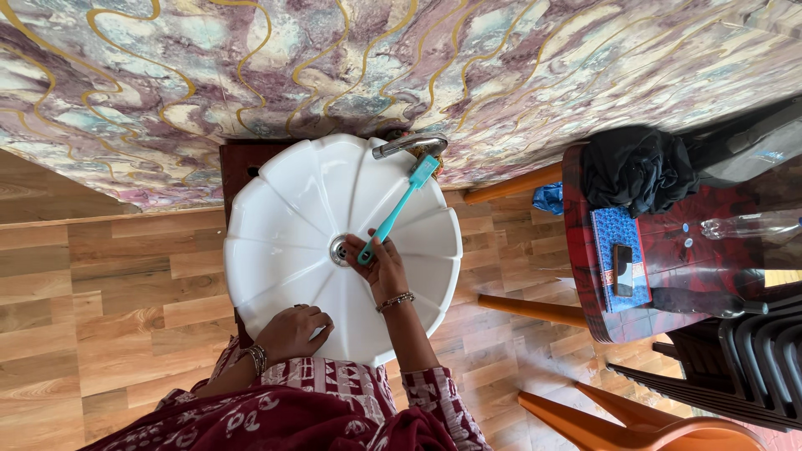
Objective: The person cleans a white petal-shaped sink using a blue brush by hand, scrubbing the basin and the drain area.
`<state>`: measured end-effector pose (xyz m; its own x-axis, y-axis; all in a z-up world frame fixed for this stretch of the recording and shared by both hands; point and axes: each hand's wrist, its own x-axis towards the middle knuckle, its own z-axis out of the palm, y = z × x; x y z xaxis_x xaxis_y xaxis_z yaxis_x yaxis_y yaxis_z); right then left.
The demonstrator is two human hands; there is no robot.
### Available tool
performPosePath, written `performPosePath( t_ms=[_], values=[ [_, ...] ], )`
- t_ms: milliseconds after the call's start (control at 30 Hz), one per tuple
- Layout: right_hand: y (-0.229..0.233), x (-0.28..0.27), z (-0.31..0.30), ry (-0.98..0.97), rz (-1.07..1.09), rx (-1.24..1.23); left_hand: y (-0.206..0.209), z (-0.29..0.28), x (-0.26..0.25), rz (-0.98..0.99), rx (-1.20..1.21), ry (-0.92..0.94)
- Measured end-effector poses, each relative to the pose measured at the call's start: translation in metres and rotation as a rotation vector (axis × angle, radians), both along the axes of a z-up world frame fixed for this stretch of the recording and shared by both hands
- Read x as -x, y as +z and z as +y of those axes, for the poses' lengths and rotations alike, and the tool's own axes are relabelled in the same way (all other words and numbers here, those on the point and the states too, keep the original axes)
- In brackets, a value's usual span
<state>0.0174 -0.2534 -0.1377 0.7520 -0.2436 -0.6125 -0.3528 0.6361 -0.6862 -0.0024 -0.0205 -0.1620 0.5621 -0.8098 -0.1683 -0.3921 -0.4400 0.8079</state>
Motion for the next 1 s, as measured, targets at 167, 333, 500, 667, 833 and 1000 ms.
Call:
performPosePath(
  t_ms=[167,333,500,667,833,1000],
  values=[
    [-0.012,0.036,0.033,0.101,0.076,-0.197,-0.006,0.0,0.002,-0.052,0.116,0.04],
    [-0.03,0.056,0.044,0.059,0.21,-0.394,-0.006,-0.001,0.0,-0.024,0.018,0.016],
    [-0.057,0.034,-0.003,0.031,0.194,-0.055,-0.001,0.0,0.001,-0.042,0.047,0.01],
    [-0.046,0.025,-0.011,-0.003,0.099,-0.013,-0.003,0.0,0.002,-0.016,0.034,0.023],
    [-0.031,0.04,0.031,0.122,0.248,-0.038,-0.013,-0.001,0.004,-0.019,0.03,0.005],
    [-0.037,0.033,0.044,0.227,0.219,-0.17,-0.009,-0.001,0.003,-0.023,0.04,0.006]
  ],
)
